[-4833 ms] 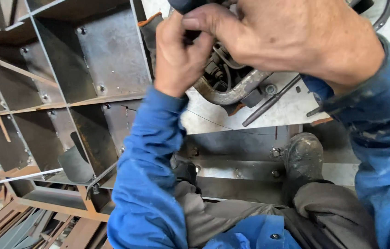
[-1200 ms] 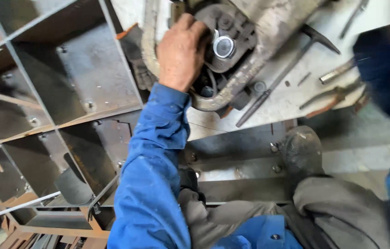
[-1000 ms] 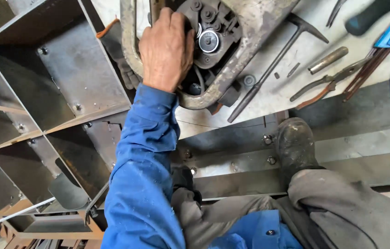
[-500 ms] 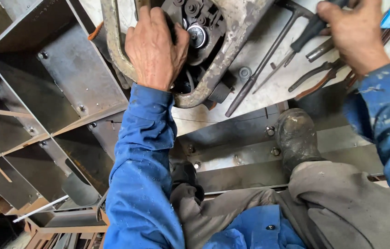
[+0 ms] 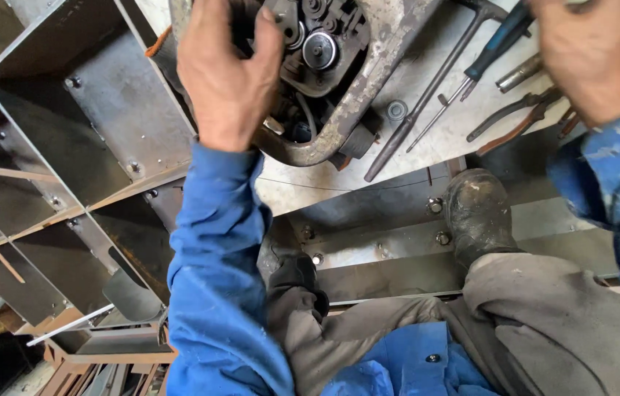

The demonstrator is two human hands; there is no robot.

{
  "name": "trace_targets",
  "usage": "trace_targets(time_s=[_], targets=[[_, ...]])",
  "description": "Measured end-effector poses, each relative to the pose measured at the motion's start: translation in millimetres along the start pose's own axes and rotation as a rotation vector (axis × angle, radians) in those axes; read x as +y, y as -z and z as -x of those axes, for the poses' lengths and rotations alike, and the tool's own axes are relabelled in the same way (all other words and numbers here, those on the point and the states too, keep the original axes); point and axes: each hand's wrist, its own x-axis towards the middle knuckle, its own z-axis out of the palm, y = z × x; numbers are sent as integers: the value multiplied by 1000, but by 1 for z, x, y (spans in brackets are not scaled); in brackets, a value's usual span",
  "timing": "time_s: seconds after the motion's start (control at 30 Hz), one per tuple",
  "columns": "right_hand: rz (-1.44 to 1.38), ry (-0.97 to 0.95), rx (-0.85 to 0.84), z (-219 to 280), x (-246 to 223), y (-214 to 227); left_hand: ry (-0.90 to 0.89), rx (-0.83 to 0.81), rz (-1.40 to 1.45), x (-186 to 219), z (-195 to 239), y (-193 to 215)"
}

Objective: Repairing or assembling a wire-feed mechanism for a welding machine, including installing bearings and checking wire tension.

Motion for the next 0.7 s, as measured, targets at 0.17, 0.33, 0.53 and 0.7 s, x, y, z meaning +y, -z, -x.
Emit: trace_targets(time_s=[0.17,0.33,0.53,0.7], targets=[[-351,140,-168,-21,-147,50,147,-245,514,50,-4,17],[-313,423,-313,-14,-211,43,170,-499,682,93,11,3],[-286,385,-326,-11,-207,32,381,-535,747,92,28,-8],[-239,167,-447,-10,-145,4,105,-302,214,23,14,4]])
